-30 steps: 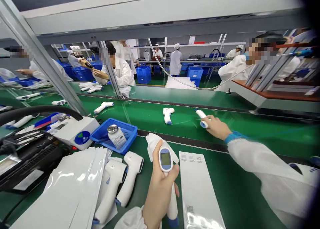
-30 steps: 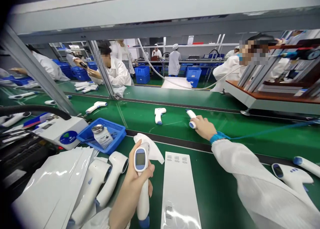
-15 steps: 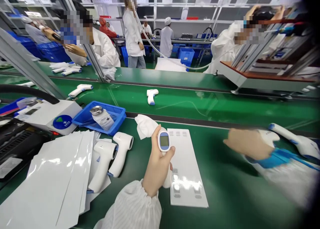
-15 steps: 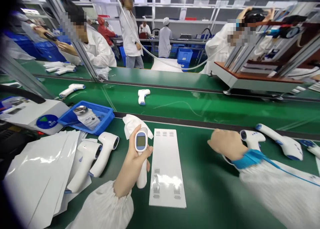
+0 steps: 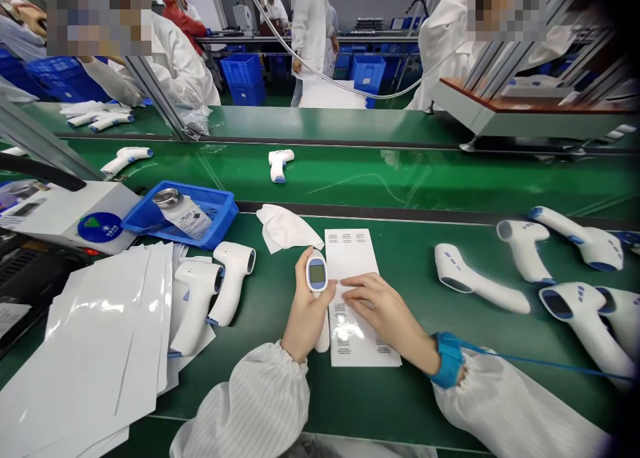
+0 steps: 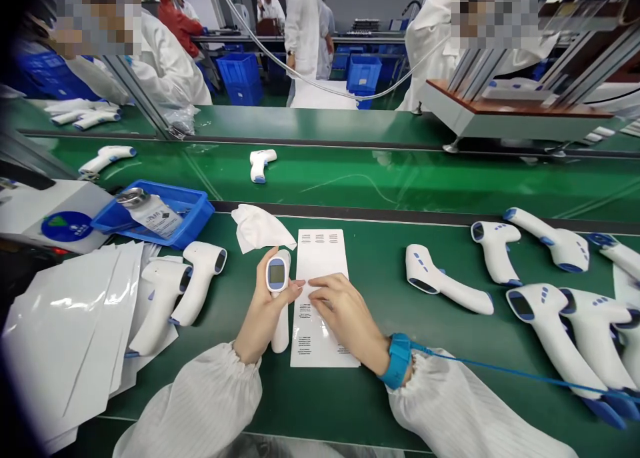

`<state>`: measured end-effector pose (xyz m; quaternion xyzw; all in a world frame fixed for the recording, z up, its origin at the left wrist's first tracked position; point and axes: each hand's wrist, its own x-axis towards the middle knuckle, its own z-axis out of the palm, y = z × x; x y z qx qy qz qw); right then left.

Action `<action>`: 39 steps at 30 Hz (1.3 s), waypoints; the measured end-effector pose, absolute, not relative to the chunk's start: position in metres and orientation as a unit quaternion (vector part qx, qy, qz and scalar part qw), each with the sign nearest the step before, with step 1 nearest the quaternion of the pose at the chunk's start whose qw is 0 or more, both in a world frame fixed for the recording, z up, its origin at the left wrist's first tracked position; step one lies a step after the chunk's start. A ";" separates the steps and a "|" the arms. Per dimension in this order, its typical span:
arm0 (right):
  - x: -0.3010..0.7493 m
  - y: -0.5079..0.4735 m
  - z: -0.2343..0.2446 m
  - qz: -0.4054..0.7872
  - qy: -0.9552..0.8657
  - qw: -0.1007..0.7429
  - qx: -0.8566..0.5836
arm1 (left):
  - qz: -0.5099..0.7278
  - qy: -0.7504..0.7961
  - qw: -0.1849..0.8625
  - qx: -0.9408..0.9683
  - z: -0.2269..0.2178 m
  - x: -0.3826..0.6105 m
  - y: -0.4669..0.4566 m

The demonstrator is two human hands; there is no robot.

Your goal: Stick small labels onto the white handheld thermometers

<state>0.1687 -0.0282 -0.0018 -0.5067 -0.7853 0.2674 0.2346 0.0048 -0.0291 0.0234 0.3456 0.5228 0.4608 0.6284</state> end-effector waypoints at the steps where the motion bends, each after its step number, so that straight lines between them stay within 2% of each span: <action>1: 0.166 -0.032 -0.008 0.272 -0.776 0.252 -0.510 | 0.458 0.523 0.628 0.348 0.022 0.005 -0.029; 5: 0.164 -0.034 -0.022 0.282 -0.751 0.300 -0.517 | 0.446 0.518 0.623 0.380 0.017 0.003 -0.030; 12: 0.157 -0.027 -0.014 0.332 -0.719 0.299 -0.532 | 0.439 0.510 0.607 0.423 0.009 0.001 -0.029; 14: 0.160 -0.028 -0.001 0.391 -0.725 0.290 -0.488 | 0.435 0.507 0.608 0.428 0.010 0.001 -0.029; 17: 0.166 -0.027 0.027 0.556 -0.683 0.244 -0.406 | 0.437 0.505 0.600 0.440 0.011 0.002 -0.029; 19: 0.167 -0.023 0.044 0.618 -0.635 0.231 -0.403 | 0.448 0.498 0.599 0.439 0.012 0.003 -0.030; 21: 0.164 -0.017 0.054 0.585 -0.625 0.274 -0.438 | 0.460 0.481 0.609 0.431 0.014 0.004 -0.032; 24: 0.155 -0.007 0.058 0.458 -0.646 0.370 -0.486 | 0.453 0.459 0.642 0.415 0.017 0.005 -0.034; 26: 0.150 -0.002 0.056 0.424 -0.648 0.399 -0.491 | 0.442 0.455 0.658 0.406 0.018 0.006 -0.035; 39: 0.143 0.002 0.055 0.416 -0.624 0.422 -0.509 | 0.433 0.470 0.603 0.479 0.015 0.007 -0.037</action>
